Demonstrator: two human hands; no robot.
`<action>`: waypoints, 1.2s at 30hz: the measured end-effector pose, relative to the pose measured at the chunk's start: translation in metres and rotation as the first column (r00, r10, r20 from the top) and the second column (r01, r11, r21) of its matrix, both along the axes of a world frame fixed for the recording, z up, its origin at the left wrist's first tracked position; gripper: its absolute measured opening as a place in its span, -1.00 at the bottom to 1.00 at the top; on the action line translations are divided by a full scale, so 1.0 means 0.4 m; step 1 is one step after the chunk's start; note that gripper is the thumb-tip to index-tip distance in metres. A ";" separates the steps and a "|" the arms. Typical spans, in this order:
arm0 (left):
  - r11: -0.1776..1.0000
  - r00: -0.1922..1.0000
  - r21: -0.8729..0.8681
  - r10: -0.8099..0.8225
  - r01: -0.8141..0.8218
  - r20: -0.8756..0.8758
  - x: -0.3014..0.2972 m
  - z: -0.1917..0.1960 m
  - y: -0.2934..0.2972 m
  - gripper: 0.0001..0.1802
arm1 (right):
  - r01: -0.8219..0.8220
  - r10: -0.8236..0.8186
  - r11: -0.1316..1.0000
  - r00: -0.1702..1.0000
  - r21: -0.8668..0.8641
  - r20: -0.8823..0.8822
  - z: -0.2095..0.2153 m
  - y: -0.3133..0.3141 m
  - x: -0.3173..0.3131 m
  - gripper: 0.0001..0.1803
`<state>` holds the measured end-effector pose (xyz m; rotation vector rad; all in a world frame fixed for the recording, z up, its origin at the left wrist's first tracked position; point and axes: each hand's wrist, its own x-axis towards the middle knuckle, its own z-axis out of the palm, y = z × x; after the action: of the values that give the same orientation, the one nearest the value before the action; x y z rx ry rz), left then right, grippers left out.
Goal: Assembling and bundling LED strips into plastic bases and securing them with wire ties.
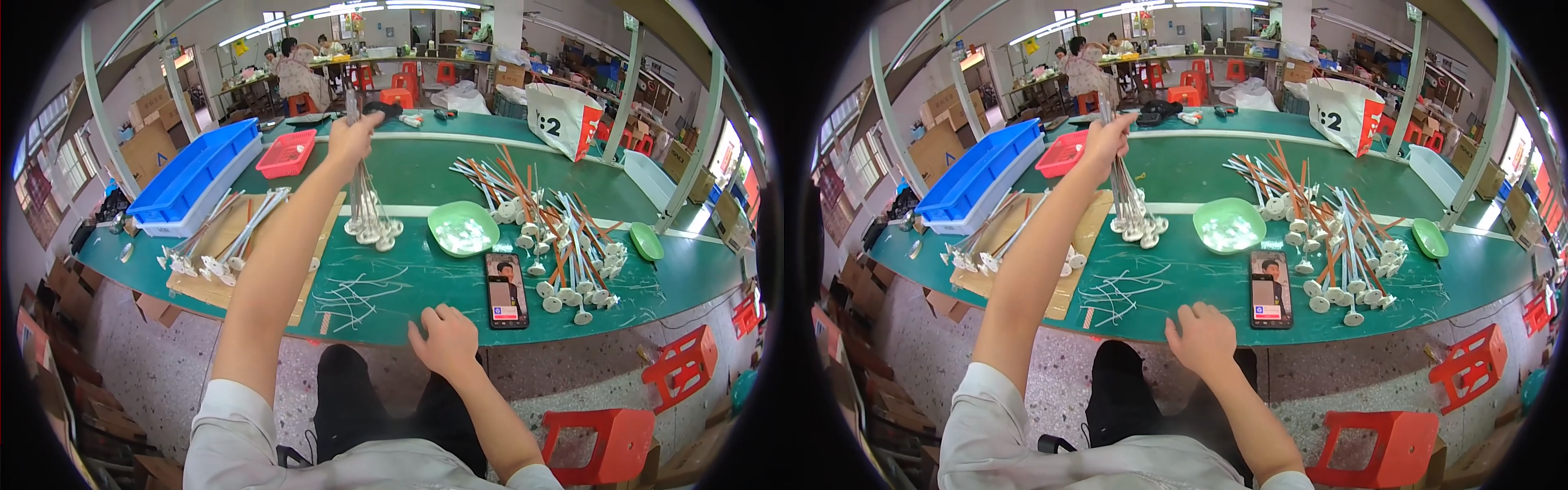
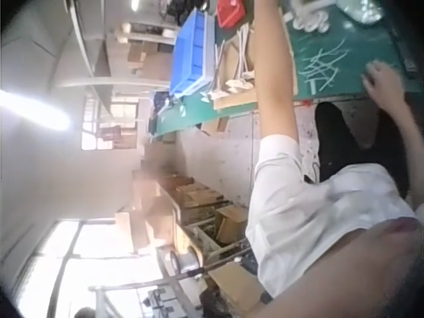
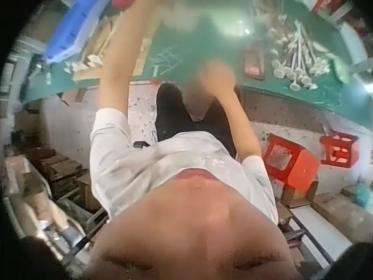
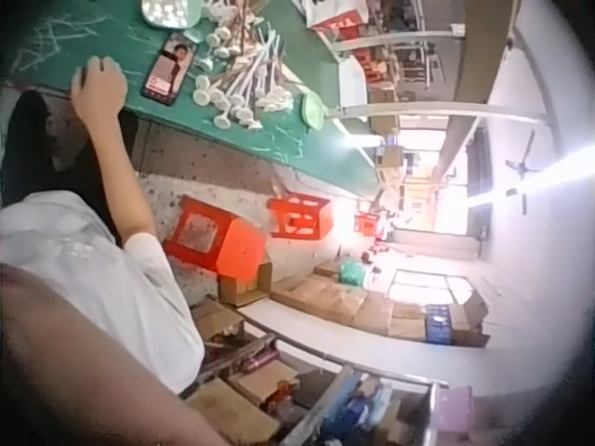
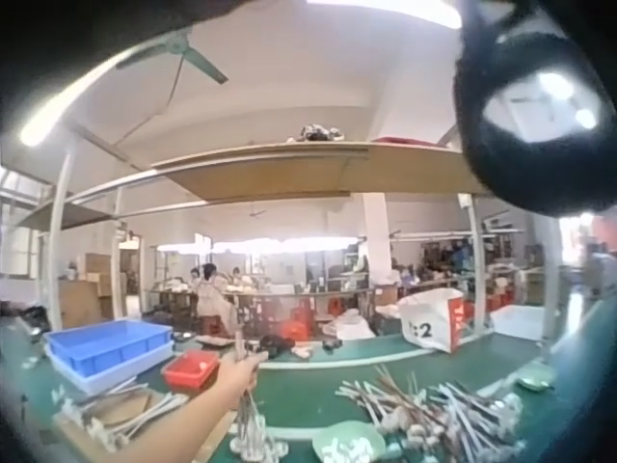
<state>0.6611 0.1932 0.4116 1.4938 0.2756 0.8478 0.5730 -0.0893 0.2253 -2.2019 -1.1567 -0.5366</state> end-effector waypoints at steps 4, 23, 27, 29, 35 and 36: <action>0.924 0.971 0.301 -0.213 0.236 -0.107 -0.161 0.067 -0.135 -0.68 | -0.282 0.390 0.887 0.881 0.367 -0.266 0.024 -0.072 0.020 -0.81; 0.098 0.057 -0.284 -0.987 0.954 -0.151 -0.435 -0.050 -0.418 -0.53 | -0.537 0.795 0.100 -0.463 0.838 -0.392 0.059 -0.023 -0.099 -0.30; 0.073 -0.141 -0.520 -0.922 0.851 -0.361 -0.420 -0.075 -0.412 -0.49 | -0.467 0.756 0.307 -0.408 0.829 -0.511 0.037 -0.047 -0.115 -0.50; -0.039 -0.078 -0.342 -0.992 0.939 -0.102 -0.418 -0.120 -0.414 -0.57 | -0.448 0.726 0.388 -0.390 0.805 -0.566 0.039 -0.049 -0.124 -0.59; 0.589 0.582 -0.080 -0.807 0.804 -0.097 -0.463 -0.212 -0.415 -0.10 | 0.029 0.717 0.679 -0.241 0.733 -0.654 0.070 -0.073 -0.176 -0.81; 0.523 0.516 -0.160 -0.852 0.837 -0.086 -0.473 -0.221 -0.409 0.12 | 0.135 0.713 0.701 -0.180 0.701 -0.678 0.079 -0.083 -0.178 -0.85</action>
<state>0.4719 0.0294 0.3231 1.3613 -0.3169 -0.0996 0.5017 -0.1227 0.2567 -0.9114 -0.4000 0.9363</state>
